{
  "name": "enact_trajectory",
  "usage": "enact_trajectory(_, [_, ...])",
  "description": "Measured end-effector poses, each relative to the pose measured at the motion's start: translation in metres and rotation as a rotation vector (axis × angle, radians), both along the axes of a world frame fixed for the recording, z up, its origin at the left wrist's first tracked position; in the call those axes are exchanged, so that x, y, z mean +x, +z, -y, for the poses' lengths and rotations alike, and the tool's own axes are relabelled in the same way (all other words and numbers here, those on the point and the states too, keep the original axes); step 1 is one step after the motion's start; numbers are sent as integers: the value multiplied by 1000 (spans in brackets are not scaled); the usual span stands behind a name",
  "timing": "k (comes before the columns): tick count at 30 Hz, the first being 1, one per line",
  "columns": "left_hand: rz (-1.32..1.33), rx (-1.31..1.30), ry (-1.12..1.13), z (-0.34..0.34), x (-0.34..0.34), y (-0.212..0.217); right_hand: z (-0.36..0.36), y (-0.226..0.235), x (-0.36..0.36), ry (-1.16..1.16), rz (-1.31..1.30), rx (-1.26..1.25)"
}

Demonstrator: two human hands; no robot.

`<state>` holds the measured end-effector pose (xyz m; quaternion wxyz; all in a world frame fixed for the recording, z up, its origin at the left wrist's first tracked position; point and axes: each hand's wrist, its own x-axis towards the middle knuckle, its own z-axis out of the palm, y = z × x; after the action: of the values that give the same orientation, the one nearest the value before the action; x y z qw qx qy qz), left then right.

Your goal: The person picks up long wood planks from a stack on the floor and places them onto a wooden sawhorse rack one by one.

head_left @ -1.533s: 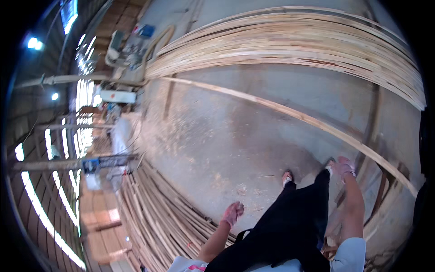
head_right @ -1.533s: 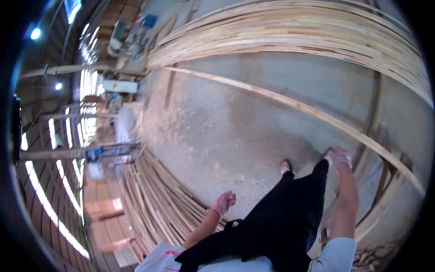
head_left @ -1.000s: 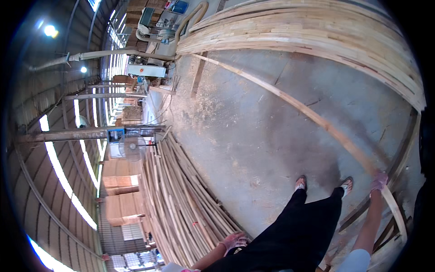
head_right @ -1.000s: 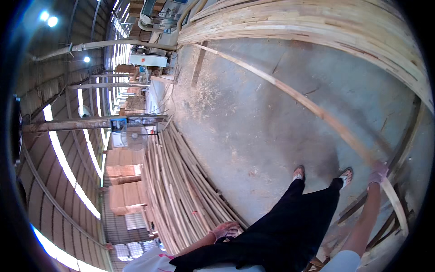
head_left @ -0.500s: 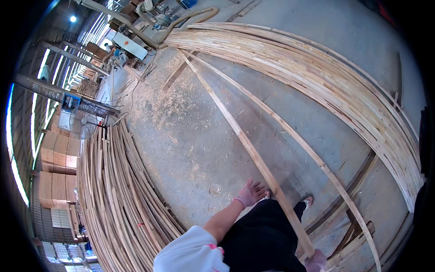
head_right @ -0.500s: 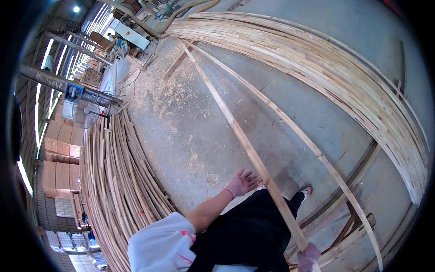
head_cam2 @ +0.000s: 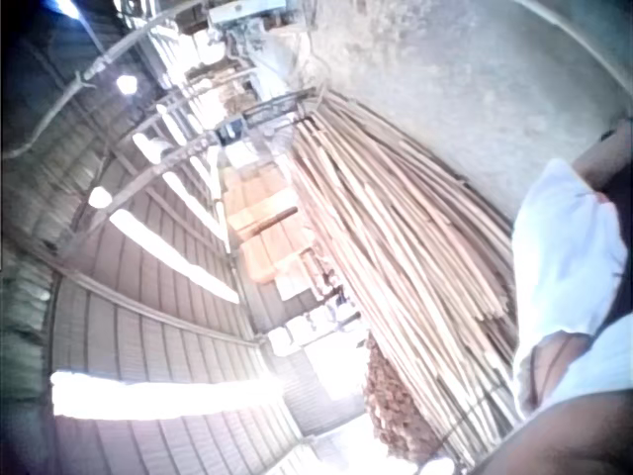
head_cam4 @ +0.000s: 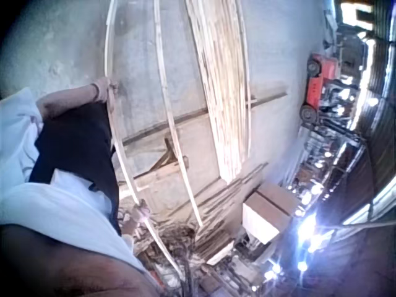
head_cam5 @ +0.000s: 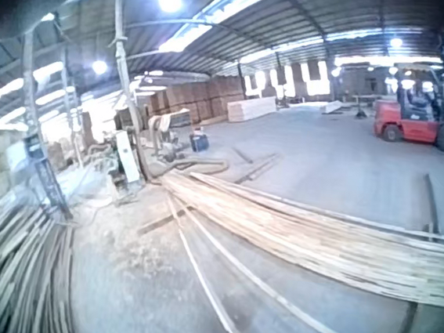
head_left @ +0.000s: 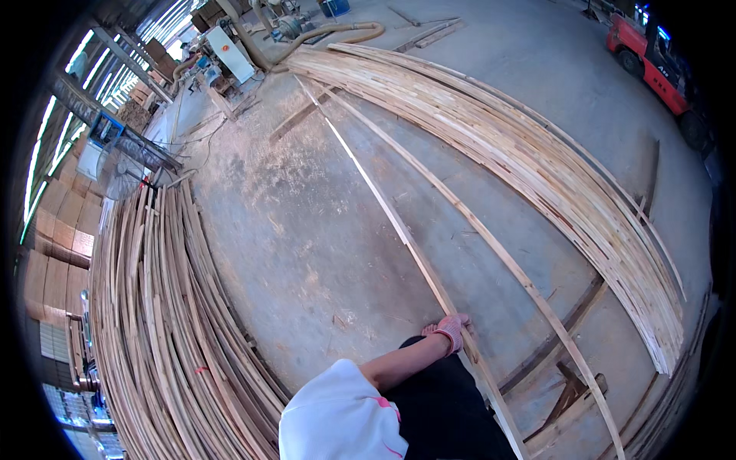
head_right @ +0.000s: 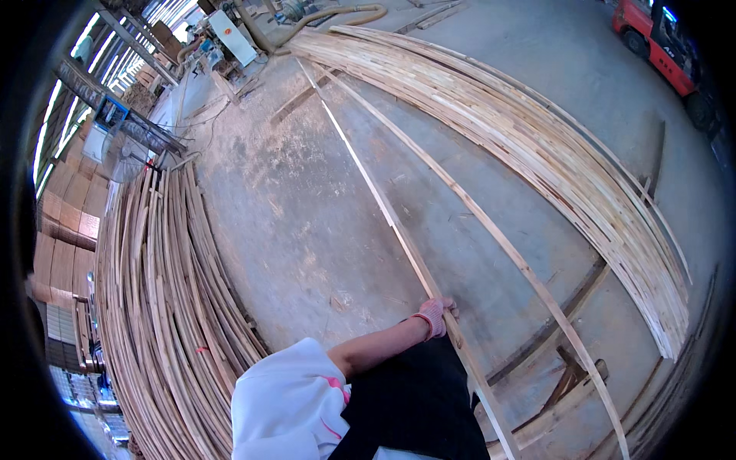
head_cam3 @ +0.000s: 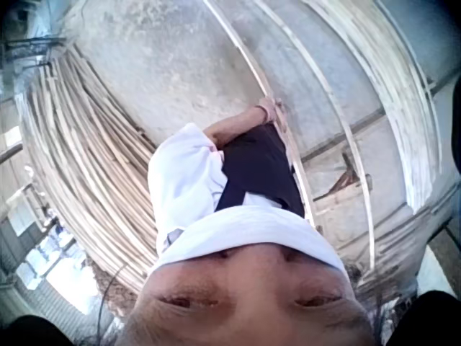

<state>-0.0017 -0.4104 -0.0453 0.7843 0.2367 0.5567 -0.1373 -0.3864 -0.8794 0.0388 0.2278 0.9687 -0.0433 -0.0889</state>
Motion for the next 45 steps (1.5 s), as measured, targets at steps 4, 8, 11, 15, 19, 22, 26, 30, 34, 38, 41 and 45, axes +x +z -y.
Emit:
enact_trajectory(4, [20,164,-292,31,-63,-86,67,-2,-29,373,298,102])
enact_trajectory(8, [169,431,-589,42,-101,-132,82,-17,-53,-440,-226,641])
enact_trajectory(11, [210,459,-294,39,-116,-125,82,-31,-51,-398,-203,717])
enact_trajectory(15, [73,164,-173,13,-116,-99,64,-56,-38,-358,-171,816])
enact_trajectory(19, [46,96,-104,-12,-110,-83,40,-69,-12,-369,-233,793])
enact_trajectory(22, [23,99,-96,-35,-100,-70,23,-79,6,-370,-265,778])
enact_trajectory(26, [119,392,-341,-67,-92,-29,7,-99,20,-381,-296,741])
enact_trajectory(30, [185,577,-360,-116,-83,-26,-6,-118,42,-341,-287,699])
enact_trajectory(34, [210,386,57,-148,-58,-5,-93,-38,98,-390,-330,637])
enact_trajectory(38, [328,171,10,-152,-81,6,-171,-44,160,-106,-201,745])
enact_trajectory(41, [535,-152,-353,-99,-123,-12,-257,-15,200,26,-198,857])
enact_trajectory(45, [506,-553,-457,2,-190,9,-315,16,215,206,-170,1220])
